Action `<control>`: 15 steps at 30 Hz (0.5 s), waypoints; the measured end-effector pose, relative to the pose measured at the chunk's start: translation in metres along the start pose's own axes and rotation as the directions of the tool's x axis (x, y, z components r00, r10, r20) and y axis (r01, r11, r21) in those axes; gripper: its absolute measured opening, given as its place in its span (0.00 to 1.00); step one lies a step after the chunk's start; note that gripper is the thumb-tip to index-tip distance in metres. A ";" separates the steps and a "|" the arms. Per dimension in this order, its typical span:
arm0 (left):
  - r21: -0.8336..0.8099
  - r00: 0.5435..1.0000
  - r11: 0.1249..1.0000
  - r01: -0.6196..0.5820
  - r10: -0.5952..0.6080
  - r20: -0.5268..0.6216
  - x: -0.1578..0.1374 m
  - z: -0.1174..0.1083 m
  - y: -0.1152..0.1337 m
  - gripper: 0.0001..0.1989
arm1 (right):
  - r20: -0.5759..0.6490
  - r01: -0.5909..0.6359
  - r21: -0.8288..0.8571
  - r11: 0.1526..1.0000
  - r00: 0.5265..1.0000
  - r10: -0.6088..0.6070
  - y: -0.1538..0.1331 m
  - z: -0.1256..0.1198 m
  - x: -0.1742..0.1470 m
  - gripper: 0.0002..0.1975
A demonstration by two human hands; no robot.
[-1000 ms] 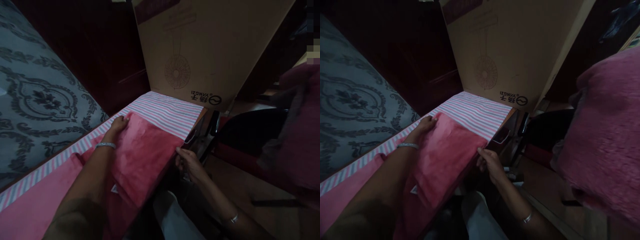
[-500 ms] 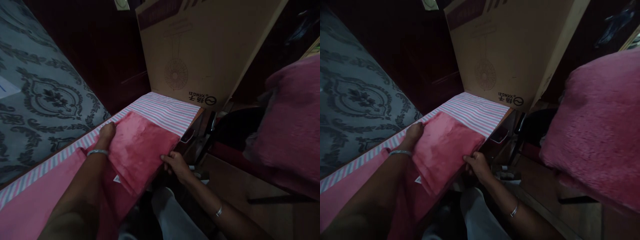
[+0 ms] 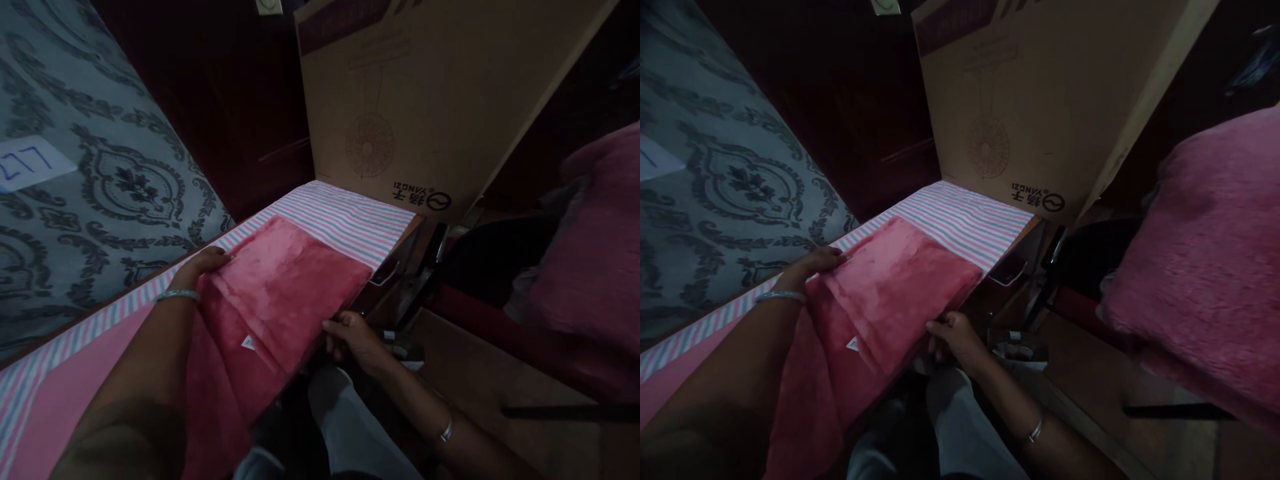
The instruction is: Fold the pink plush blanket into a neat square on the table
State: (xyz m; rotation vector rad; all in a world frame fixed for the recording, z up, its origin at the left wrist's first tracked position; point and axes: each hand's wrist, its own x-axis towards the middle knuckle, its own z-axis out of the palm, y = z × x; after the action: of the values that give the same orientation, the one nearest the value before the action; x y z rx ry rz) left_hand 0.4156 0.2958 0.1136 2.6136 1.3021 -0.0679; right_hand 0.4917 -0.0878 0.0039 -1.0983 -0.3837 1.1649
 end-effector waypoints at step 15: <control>-0.516 0.962 0.855 0.054 -0.182 -0.202 -0.013 0.023 -0.018 0.10 | 0.116 -0.026 -0.059 0.998 0.993 0.033 0.017 0.026 -0.004 0.28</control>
State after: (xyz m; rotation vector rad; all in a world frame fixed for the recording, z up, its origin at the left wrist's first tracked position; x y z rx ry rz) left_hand 0.3949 0.2910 0.0899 2.1322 1.3327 0.5258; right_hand 0.4619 -0.0788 0.0030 -1.0912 -0.4962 1.2545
